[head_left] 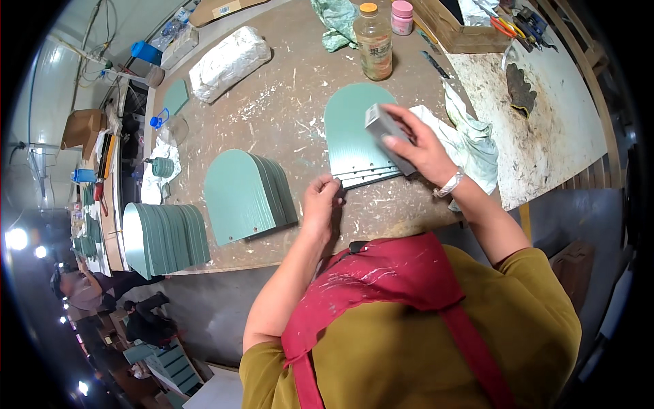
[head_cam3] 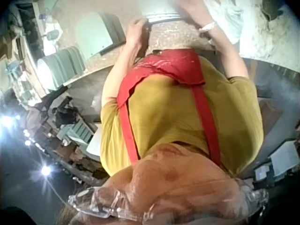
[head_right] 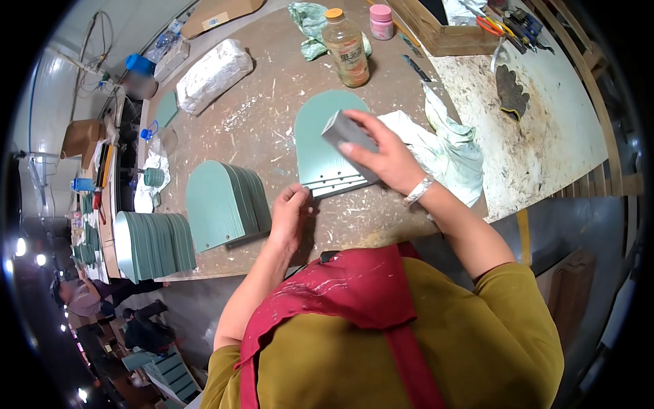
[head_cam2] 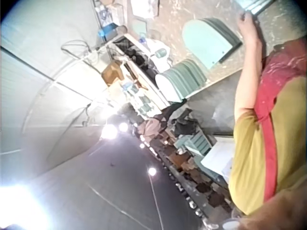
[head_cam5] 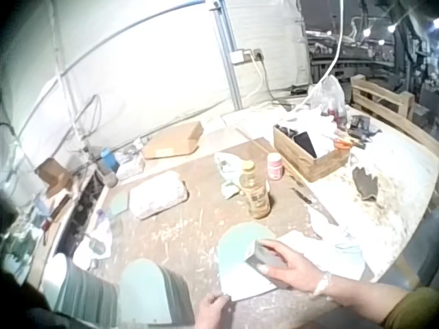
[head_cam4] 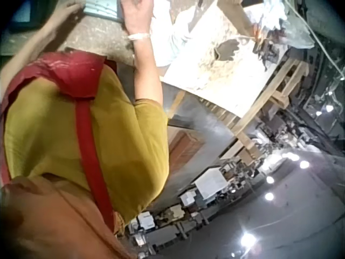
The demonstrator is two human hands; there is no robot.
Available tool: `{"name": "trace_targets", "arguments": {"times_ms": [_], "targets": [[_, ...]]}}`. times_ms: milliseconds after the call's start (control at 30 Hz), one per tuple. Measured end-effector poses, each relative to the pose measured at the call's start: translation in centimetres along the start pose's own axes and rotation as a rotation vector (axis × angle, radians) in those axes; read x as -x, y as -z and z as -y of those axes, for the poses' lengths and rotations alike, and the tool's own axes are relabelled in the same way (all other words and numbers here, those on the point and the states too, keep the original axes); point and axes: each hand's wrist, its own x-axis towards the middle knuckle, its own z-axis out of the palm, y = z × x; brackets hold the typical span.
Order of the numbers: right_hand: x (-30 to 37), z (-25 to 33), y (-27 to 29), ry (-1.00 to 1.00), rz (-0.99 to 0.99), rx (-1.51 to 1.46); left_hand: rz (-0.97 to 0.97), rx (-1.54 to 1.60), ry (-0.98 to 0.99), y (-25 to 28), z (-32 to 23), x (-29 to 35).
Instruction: The person sands the surfaces and edges of several green wooden panels using a sanding block, then uses a small blade to scrape the edges of the holes in the panels.
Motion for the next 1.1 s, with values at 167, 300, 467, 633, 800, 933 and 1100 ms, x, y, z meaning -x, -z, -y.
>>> {"name": "trace_targets", "arguments": {"times_ms": [167,300,467,633,800,933,1100], "targets": [[-0.8,0.4,1.0,-0.155,0.017,-0.018,-0.096,0.252,-0.011,0.3,0.9,1.2],[-1.4,0.2,1.7,-0.167,0.006,-0.003,-0.076,0.155,0.002,-0.3,-1.0,1.4],[-1.0,-0.4,3.3,-0.203,-0.218,-0.061,0.022,-0.113,0.007,-0.6,-1.9,0.0],[-0.4,0.0,3.3,-0.302,-0.210,-0.167,0.065,-0.132,0.154,-0.3,-2.5,-1.6],[-0.4,0.3,3.4,-0.245,-0.161,-0.082,0.069,0.076,0.199,0.6,-1.4,-2.2],[-0.9,1.6,2.2,-0.033,-0.044,0.230,0.046,-0.015,0.122,0.0,-1.5,-1.8],[-2.0,1.5,1.3,-0.024,0.262,0.532,-0.039,-0.001,0.007,-1.2,-1.9,-0.8]]}}
